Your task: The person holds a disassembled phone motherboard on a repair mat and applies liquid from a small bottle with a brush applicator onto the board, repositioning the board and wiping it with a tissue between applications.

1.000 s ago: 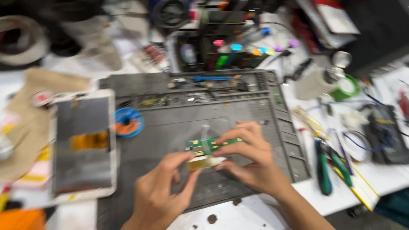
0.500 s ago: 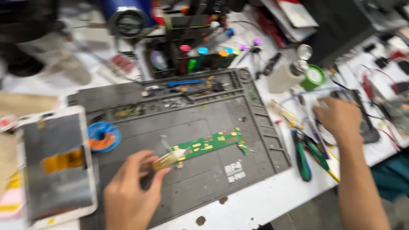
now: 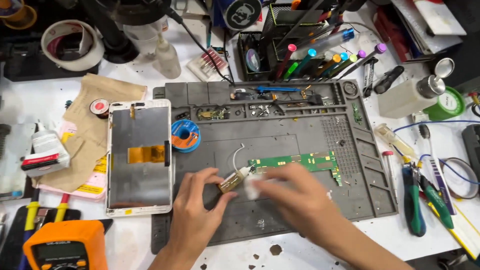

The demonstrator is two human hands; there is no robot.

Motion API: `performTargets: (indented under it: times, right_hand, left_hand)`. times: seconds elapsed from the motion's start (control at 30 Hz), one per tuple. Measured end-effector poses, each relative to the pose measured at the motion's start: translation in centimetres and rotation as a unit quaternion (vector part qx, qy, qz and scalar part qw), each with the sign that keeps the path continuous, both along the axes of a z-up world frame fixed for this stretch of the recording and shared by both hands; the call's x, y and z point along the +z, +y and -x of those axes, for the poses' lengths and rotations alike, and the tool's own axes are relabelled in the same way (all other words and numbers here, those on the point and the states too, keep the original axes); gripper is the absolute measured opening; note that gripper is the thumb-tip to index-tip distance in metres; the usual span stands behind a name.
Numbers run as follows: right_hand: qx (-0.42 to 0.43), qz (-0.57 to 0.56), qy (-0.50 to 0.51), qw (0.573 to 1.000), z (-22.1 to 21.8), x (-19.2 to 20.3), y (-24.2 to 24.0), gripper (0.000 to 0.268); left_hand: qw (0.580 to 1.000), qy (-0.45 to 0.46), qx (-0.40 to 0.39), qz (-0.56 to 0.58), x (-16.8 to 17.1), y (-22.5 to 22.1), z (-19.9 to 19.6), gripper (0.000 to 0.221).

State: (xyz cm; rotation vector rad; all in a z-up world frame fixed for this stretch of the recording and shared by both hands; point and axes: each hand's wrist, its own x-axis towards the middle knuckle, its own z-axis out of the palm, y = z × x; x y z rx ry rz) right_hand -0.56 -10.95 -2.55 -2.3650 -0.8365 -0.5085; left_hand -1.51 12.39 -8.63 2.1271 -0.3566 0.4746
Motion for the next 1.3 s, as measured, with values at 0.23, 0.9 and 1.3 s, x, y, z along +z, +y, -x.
performTargets:
  times: [0.23, 0.9, 1.3]
  right_hand:
    - [0.19, 0.097, -0.069, 0.974, -2.8, -1.3, 4.7, 0.02]
    - [0.06, 0.149, -0.021, 0.987, -3.2, 0.8, 3.1, 0.024]
    - [0.023, 0.105, 0.008, 0.994, -1.7, -0.1, -1.4, 0.016]
  left_hand:
    - [0.999, 0.025, -0.009, 0.046, -1.3, 0.3, 0.1, 0.05]
    - [0.996, 0.059, 0.016, 0.061, -1.1, -0.3, 0.0, 0.058]
    - [0.997, 0.05, 0.012, 0.058, 0.3, -0.1, -0.1, 0.032]
